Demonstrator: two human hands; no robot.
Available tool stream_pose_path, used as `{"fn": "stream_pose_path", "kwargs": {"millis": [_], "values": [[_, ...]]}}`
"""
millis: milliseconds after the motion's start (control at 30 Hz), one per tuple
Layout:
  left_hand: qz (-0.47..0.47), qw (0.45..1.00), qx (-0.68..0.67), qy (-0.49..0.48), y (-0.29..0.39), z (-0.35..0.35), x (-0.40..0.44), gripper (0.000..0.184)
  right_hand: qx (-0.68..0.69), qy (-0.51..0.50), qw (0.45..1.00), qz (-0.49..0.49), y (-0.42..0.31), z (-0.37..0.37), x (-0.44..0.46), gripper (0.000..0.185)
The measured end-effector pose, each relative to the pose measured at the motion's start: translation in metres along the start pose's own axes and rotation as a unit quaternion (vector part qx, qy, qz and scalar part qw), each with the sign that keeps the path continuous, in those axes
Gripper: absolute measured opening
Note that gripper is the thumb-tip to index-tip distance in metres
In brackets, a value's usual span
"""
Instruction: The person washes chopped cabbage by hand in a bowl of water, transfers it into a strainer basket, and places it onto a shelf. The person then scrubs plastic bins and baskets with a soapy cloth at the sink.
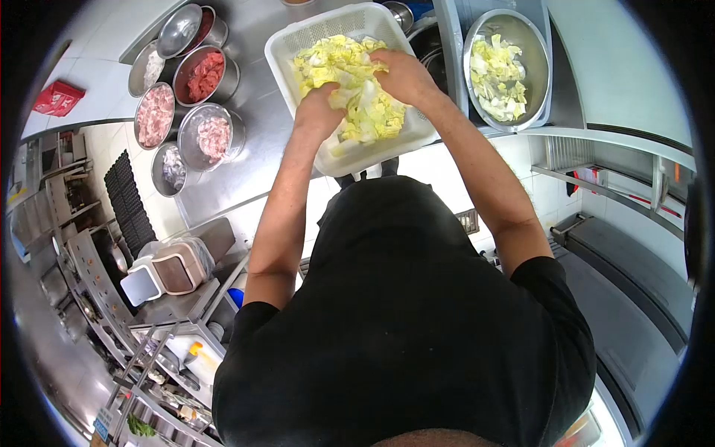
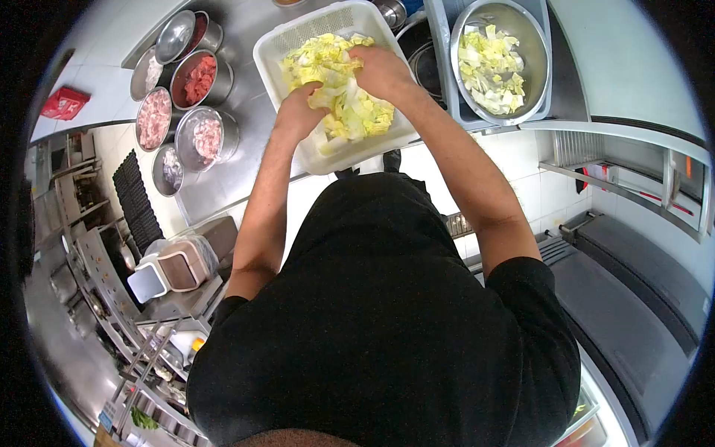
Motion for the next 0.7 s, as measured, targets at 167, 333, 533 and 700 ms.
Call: {"fn": "stream_pose_path", "kwargs": {"millis": [167,333,533,700], "values": [[0.006,0.999,0.041,-0.020,-0.009,0.015,-0.002,0.075,-0.053,0.005,0.996,-0.077,-0.003,0.022,-0.011,0.045],[0.016,0.996,0.086,-0.032,0.025,-0.005,-0.011,0.082,-0.010,0.028,0.999,-0.036,0.007,0.007,-0.029,0.037],[0.132,0.989,-0.049,0.034,0.095,-0.005,0.006,0.068,0.143,0.171,0.972,0.071,0.073,-0.065,-0.072,0.040],[0.252,0.963,-0.091,0.019,0.214,0.035,0.030,0.064,0.033,0.160,0.950,0.267,0.223,-0.126,-0.128,0.090]]}}
Point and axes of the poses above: each hand's wrist, its own x-axis towards the middle knuckle, its own z-axis out of the palm, y = z × x, the point moved 2 cm from there along x, towards the middle knuckle, and after that the axes turned 1 degree about -y, right-handed, at the moved point
